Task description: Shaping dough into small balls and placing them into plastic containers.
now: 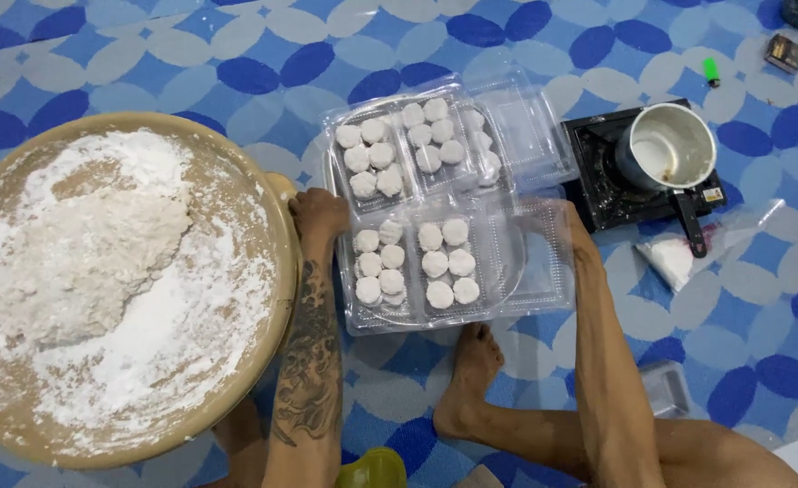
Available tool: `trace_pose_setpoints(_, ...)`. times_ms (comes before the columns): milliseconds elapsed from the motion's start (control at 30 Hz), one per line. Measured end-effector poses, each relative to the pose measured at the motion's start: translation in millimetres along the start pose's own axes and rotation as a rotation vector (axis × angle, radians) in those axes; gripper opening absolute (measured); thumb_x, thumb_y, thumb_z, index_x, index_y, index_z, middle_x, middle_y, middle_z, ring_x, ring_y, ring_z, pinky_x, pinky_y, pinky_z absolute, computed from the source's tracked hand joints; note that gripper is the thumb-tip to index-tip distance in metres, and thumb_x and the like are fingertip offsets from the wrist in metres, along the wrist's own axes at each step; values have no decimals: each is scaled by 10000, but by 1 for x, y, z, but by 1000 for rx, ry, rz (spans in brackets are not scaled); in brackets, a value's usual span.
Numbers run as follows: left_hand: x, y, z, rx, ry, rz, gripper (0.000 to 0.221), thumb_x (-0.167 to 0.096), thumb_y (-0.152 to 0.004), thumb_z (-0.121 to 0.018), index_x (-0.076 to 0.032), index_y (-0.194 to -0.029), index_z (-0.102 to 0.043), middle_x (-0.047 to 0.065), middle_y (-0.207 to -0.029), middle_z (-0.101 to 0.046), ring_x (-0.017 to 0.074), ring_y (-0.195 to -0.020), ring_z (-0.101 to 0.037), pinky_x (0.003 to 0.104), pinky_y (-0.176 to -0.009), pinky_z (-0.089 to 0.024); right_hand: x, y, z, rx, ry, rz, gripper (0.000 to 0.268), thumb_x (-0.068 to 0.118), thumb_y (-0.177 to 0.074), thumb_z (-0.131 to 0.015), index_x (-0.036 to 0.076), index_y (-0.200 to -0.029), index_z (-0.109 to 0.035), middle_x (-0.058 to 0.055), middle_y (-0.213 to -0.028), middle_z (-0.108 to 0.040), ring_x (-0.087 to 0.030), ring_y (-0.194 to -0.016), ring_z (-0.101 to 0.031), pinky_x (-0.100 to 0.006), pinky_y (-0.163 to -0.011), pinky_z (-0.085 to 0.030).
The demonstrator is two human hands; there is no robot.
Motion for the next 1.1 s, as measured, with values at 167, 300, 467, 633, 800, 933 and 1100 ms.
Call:
trace_pose_setpoints(167,14,-6,-5,6,62,-86,639,-353,-993,-487,180,-1343,-440,381,-1404,-414,548,-1376,-311,620,-1090,-382,9,3,6,-40,15,-40,272,185,-819,-875,21,-1015,-782,-133,-948,-766,-204,-902,-716,-343,-938,-537)
trace_pose_setpoints(300,24,-15,-9,-18,125,-159,683,-408,-993,-437,178,-1344,-428,403,-1392,-423,576,-1359,-335,659,-1085,-376,19,2,3,-53,30,-64,272,202,-818,-873,39,-1016,-784,-127,-948,-766,-211,-905,-718,-351,-937,-536)
trace_pose_setpoints(467,26,11,3,-121,296,-279,542,-366,-967,-491,147,-1125,-562,388,-1089,-629,567,-1106,-601,642,-890,-461,41,9,2,-86,54,-97,271,223,-817,-872,62,-1018,-787,-119,-947,-765,-220,-909,-721,-362,-936,-534)
trace_pose_setpoints(633,27,17,17,-103,542,-320,444,-282,-1007,-459,125,-1167,-534,313,-997,-642,433,-972,-627,550,-820,-462,64,9,-3,-108,79,-111,271,244,-816,-870,85,-1020,-790,-111,-947,-765,-229,-913,-723,-372,-935,-532)
trace_pose_setpoints(800,13,46,54,-139,703,-475,342,-281,-971,-458,-166,-650,-436,-32,-586,-361,149,-549,-339,365,-570,-319,123,-1,-13,-131,113,-119,270,264,-815,-869,108,-1022,-792,-104,-946,-764,-237,-917,-726,-382,-934,-530)
trace_pose_setpoints(933,21,22,71,-155,637,-522,420,-281,-960,-478,-98,-588,-414,62,-537,-353,249,-524,-383,426,-577,-342,168,1,-28,-142,138,-115,270,281,-815,-867,126,-1024,-794,-97,-946,-764,-245,-921,-728,-390,-933,-528)
trace_pose_setpoints(1100,30,14,115,-192,653,-680,499,-337,-1007,-466,-174,-539,-403,-47,-503,-324,109,-455,-298,314,-496,-290,224,0,-50,-142,177,-100,270,302,-814,-866,149,-1026,-797,-90,-945,-763,-253,-925,-731,-400,-932,-526)
Point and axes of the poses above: each hand's wrist, its own y-axis away from the middle knuckle, its own z-axis out of the back of the hand, x = y × z, the point moved 2 cm from there along -y, towards the middle knuckle
